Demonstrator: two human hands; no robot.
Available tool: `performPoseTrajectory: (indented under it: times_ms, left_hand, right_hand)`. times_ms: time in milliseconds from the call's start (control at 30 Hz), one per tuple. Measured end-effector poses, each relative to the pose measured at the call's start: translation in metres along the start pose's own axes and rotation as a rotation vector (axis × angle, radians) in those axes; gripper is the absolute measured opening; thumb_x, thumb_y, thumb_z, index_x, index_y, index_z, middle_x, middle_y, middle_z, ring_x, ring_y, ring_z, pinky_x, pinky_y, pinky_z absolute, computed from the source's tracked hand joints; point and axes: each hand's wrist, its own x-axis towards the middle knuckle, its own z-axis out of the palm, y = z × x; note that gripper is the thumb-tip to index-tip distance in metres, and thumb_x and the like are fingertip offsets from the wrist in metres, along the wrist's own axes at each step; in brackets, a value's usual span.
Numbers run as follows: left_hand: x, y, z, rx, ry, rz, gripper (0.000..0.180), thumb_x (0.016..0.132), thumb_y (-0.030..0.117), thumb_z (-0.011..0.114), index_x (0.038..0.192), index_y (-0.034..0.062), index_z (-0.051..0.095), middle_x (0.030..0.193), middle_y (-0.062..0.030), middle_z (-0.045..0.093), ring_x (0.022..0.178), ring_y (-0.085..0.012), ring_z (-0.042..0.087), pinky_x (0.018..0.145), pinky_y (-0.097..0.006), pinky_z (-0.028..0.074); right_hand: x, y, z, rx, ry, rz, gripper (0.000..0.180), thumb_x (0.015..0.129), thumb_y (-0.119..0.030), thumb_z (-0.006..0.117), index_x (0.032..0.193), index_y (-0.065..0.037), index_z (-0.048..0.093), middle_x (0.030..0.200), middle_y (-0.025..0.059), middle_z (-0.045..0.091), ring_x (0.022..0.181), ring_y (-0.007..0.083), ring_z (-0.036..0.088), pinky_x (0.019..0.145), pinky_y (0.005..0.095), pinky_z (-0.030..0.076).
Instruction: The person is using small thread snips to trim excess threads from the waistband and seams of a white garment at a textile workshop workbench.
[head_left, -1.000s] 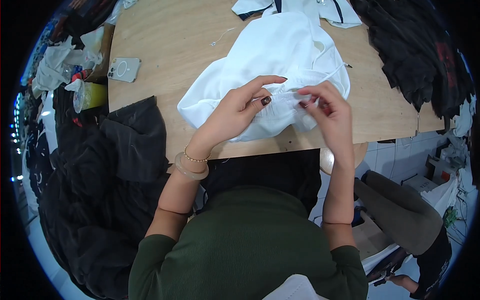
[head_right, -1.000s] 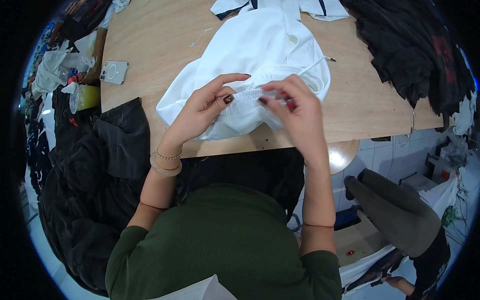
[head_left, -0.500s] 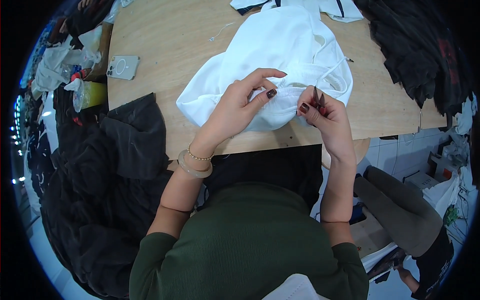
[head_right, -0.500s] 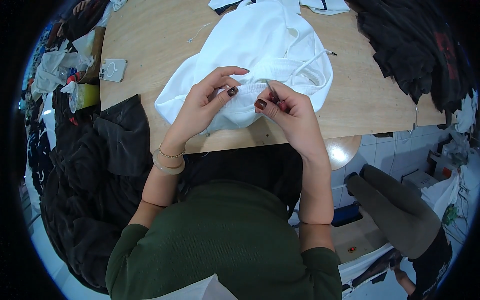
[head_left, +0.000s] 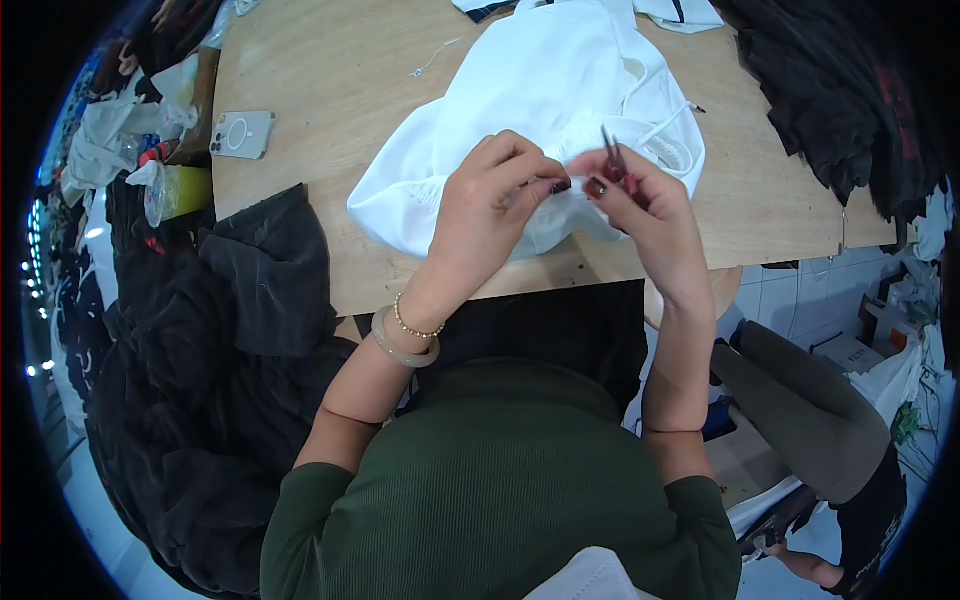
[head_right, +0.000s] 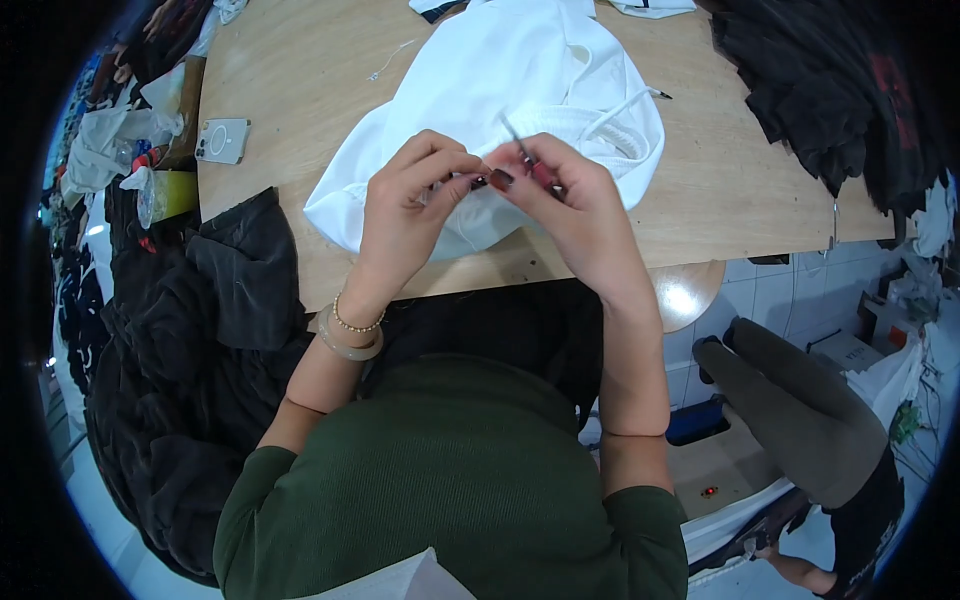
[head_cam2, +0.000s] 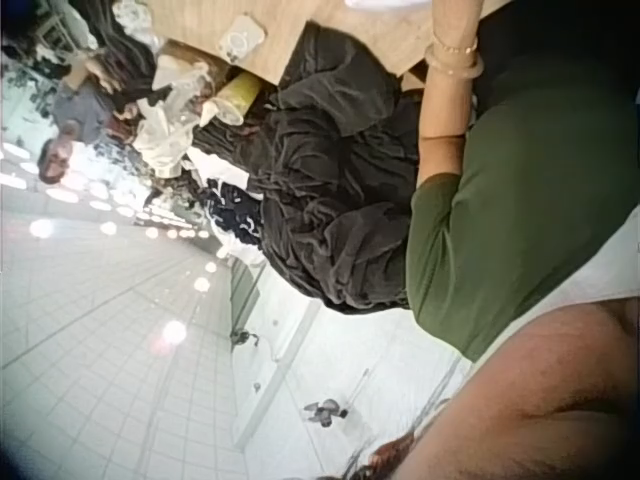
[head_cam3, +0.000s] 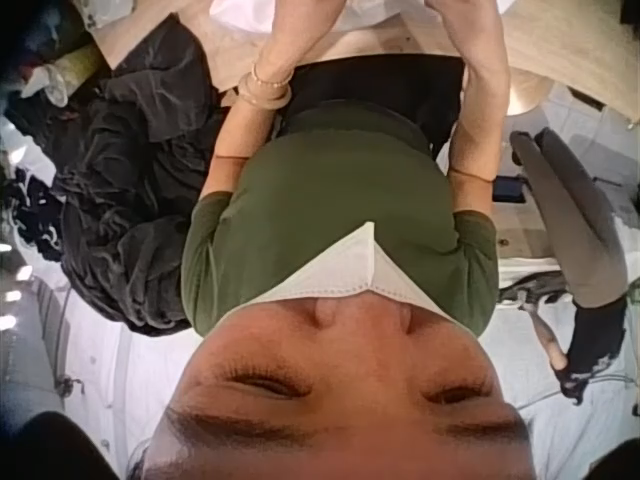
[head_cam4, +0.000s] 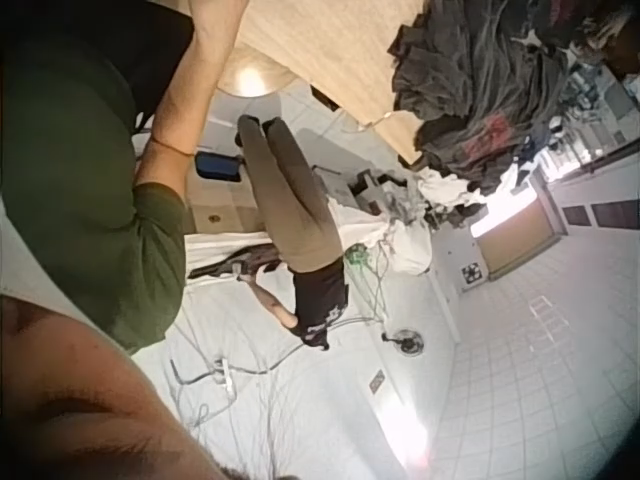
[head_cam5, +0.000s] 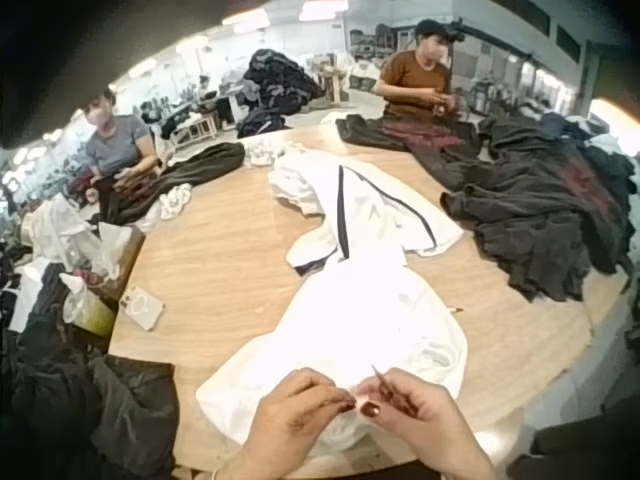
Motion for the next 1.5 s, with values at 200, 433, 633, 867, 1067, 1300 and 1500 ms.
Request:
performPoseTrajectory:
  times_ms: [200,433,633,867,1067,1300,1500]
  left_hand:
    - [0.002,-0.001,0.003,-0.136,0.031,-0.083,0.01,0.079,0.0,0.066,0.089,0.0037,0.067,0.076,-0.0034,0.059,0.06,-0.0121,0.052,0.055,-0.024,0.042]
    - [0.003,0.004,-0.01,-0.245,-0.194,-0.358,0.01,0.084,-0.001,0.062,0.092,0.0008,0.067,0.076,0.0003,0.062,0.067,-0.0033,0.052,0.06,-0.018,0.042]
    - [0.004,0.003,-0.019,-0.213,-0.364,-0.434,0.01,0.083,0.001,0.063,0.092,-0.0005,0.067,0.07,0.0003,0.062,0.061,-0.0028,0.05,0.057,-0.019,0.042]
    - [0.001,-0.001,-0.015,-0.315,-0.336,-0.466,0.012,0.084,-0.002,0.061,0.095,-0.001,0.066,0.079,-0.0002,0.065,0.065,-0.0031,0.051,0.06,-0.017,0.042]
    - [0.004,-0.009,-0.014,-0.631,-0.312,-0.527,0.016,0.085,-0.004,0.06,0.101,-0.002,0.061,0.088,-0.0062,0.068,0.081,-0.0068,0.063,0.07,-0.017,0.047]
    - [0.005,-0.01,-0.013,-0.641,-0.29,-0.582,0.019,0.085,-0.004,0.06,0.104,-0.0015,0.059,0.089,-0.0071,0.069,0.084,-0.0074,0.064,0.072,-0.017,0.047]
    - [0.005,-0.009,-0.014,-0.638,-0.293,-0.584,0.019,0.085,-0.004,0.06,0.104,-0.0011,0.059,0.089,-0.0067,0.069,0.084,-0.0068,0.064,0.07,-0.016,0.046]
  right_hand:
    - [-0.017,0.017,-0.028,-0.117,0.224,-0.08,0.029,0.092,-0.006,0.057,0.12,0.002,0.057,0.097,0.0068,0.062,0.082,0.0095,0.054,0.079,0.0242,0.045]
    - [-0.029,0.01,-0.022,-0.38,0.278,0.025,0.016,0.084,-0.01,0.067,0.093,0.001,0.062,0.079,0.0104,0.067,0.072,0.0072,0.059,0.065,0.0219,0.044]
    - [-0.035,0.017,-0.019,-0.429,0.249,-0.092,0.019,0.078,-0.011,0.073,0.083,0.001,0.059,0.068,0.0063,0.065,0.061,0.0064,0.058,0.058,0.022,0.044]
    - [-0.037,0.032,-0.009,-0.431,0.235,-0.101,0.019,0.077,-0.01,0.073,0.081,0.002,0.059,0.067,0.0084,0.064,0.06,0.0096,0.06,0.057,0.0242,0.046]
    - [-0.038,0.04,-0.003,-0.461,0.234,-0.087,0.018,0.077,-0.011,0.072,0.082,0.002,0.06,0.068,0.0092,0.064,0.06,0.0119,0.061,0.056,0.0247,0.046]
    - [-0.034,0.044,0.001,-0.473,0.263,-0.129,0.019,0.077,-0.012,0.072,0.082,0.002,0.061,0.068,0.0099,0.064,0.059,0.0135,0.062,0.055,0.0254,0.046]
    - [-0.032,0.041,0.003,-0.474,0.253,-0.135,0.019,0.077,-0.012,0.072,0.081,0.002,0.06,0.068,0.01,0.064,0.058,0.0138,0.06,0.054,0.0258,0.045]
